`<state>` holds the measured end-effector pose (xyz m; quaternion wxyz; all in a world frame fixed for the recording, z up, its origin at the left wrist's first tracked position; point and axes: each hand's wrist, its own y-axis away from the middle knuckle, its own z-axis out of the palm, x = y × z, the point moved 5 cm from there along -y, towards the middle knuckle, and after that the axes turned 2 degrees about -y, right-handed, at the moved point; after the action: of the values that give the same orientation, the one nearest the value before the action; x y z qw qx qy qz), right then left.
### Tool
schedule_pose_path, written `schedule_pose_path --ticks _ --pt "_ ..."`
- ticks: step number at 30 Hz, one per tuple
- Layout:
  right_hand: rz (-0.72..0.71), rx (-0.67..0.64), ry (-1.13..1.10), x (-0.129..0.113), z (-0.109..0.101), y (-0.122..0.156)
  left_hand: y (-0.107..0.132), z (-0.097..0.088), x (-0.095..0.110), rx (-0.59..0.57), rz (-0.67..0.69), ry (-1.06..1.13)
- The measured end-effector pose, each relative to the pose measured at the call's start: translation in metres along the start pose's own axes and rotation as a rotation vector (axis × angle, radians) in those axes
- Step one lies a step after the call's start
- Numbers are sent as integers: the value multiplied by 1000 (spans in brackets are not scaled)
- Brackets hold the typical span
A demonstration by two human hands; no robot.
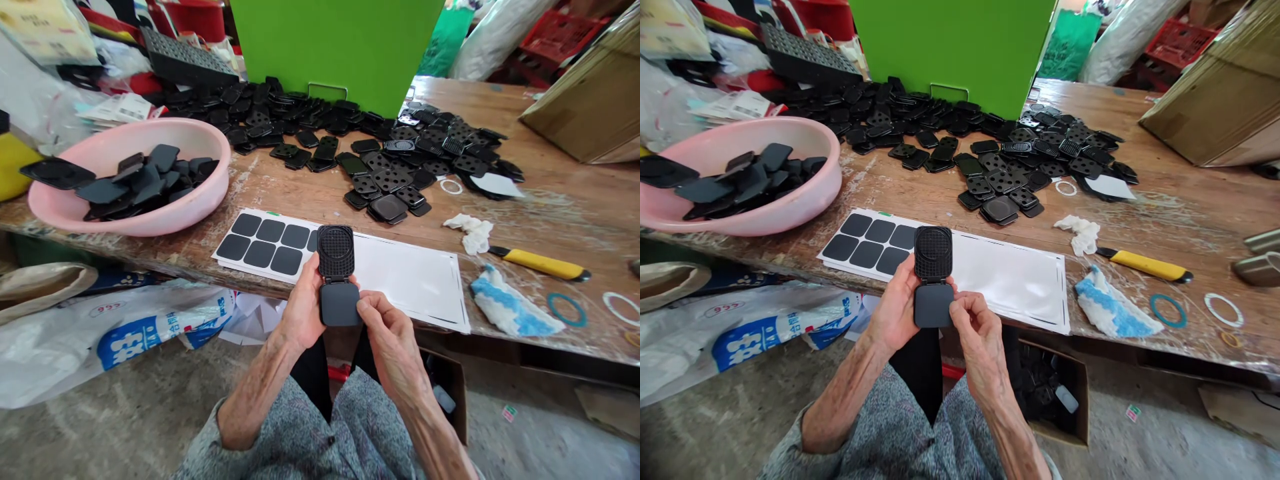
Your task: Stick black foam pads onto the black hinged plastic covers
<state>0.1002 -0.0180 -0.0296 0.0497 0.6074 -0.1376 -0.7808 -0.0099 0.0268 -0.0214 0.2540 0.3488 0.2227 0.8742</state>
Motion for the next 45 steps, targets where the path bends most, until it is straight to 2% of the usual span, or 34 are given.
schedule_pose_path --ticks 13,17,35,40,45 --pt "-8 23 19 2 -1 -3 -2 -1 -1 -34 18 1" --pt "-35 34 15 0 0 -4 -3 -2 0 -9 21 14" --pt "-122 48 83 0 0 -5 -4 -2 0 -26 -5 58" --pt "-178 41 165 -1 0 -5 -5 -1 -1 -69 -12 80" --pt "-322 69 355 -8 1 -3 -4 2 0 -101 -5 96"
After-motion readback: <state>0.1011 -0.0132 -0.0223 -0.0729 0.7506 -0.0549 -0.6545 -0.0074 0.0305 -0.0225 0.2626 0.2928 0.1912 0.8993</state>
